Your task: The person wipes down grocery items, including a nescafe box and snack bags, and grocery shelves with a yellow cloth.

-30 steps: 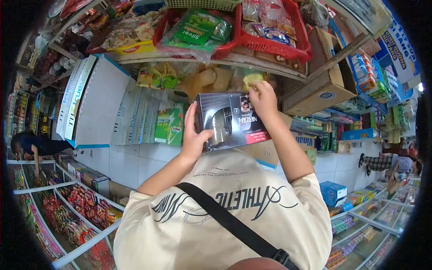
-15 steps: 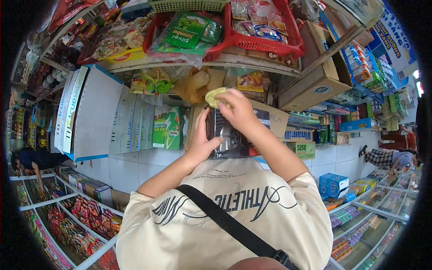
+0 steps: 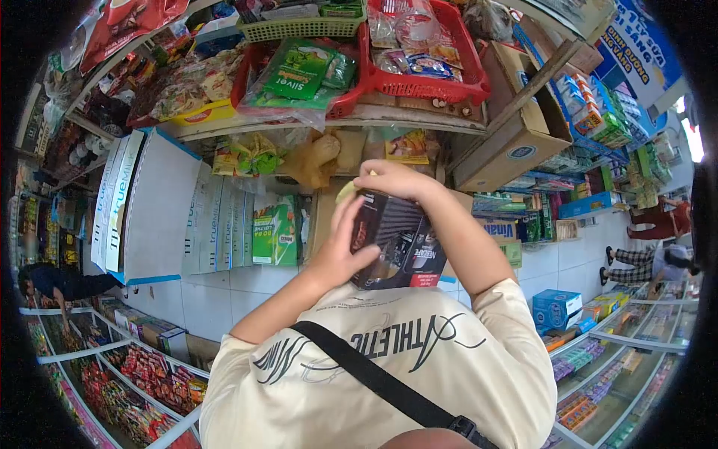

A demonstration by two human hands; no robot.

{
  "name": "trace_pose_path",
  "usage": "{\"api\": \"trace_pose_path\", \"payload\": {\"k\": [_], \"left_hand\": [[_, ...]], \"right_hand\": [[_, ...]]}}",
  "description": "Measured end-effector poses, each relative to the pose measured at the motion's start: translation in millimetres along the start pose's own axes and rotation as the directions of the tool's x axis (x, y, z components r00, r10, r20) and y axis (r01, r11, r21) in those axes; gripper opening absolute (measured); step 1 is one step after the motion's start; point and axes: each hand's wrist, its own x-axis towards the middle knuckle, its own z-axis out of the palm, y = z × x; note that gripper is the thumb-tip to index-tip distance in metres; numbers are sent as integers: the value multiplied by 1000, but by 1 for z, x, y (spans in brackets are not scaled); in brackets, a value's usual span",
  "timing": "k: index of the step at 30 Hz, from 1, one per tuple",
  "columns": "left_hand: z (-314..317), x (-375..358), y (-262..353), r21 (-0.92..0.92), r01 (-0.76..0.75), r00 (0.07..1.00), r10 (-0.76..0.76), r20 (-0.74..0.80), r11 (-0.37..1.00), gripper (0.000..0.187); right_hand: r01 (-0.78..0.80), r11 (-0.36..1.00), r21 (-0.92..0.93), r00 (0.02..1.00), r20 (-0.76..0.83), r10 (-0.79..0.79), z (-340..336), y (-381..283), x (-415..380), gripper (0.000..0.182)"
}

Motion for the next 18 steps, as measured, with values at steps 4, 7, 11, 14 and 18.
{"api": "trace_pose_path", "payload": {"k": [4, 7, 11, 14, 18], "left_hand": [[-9, 18, -15, 0, 72, 958, -69, -278, 997, 69], [-9, 46, -40, -382, 164, 942, -259, -212, 910, 65], [1, 48, -36, -502, 124, 978, -190, -83, 856, 53], [2, 46, -58, -602, 309, 948, -292, 129, 736, 46], [-3, 49, -50, -597, 269, 960, -261, 102, 756, 30]], "right_hand": [[173, 983, 61, 980, 86, -178, 6, -9, 7, 34], [314, 941, 129, 942, 85, -326, 9, -9, 13, 32], [255, 907, 336, 967, -81, -242, 9, -10, 9, 34], [29, 810, 586, 994, -102, 38, 10, -11, 1, 46], [23, 991, -129, 939, -339, -66, 2, 1, 6, 61]]}}
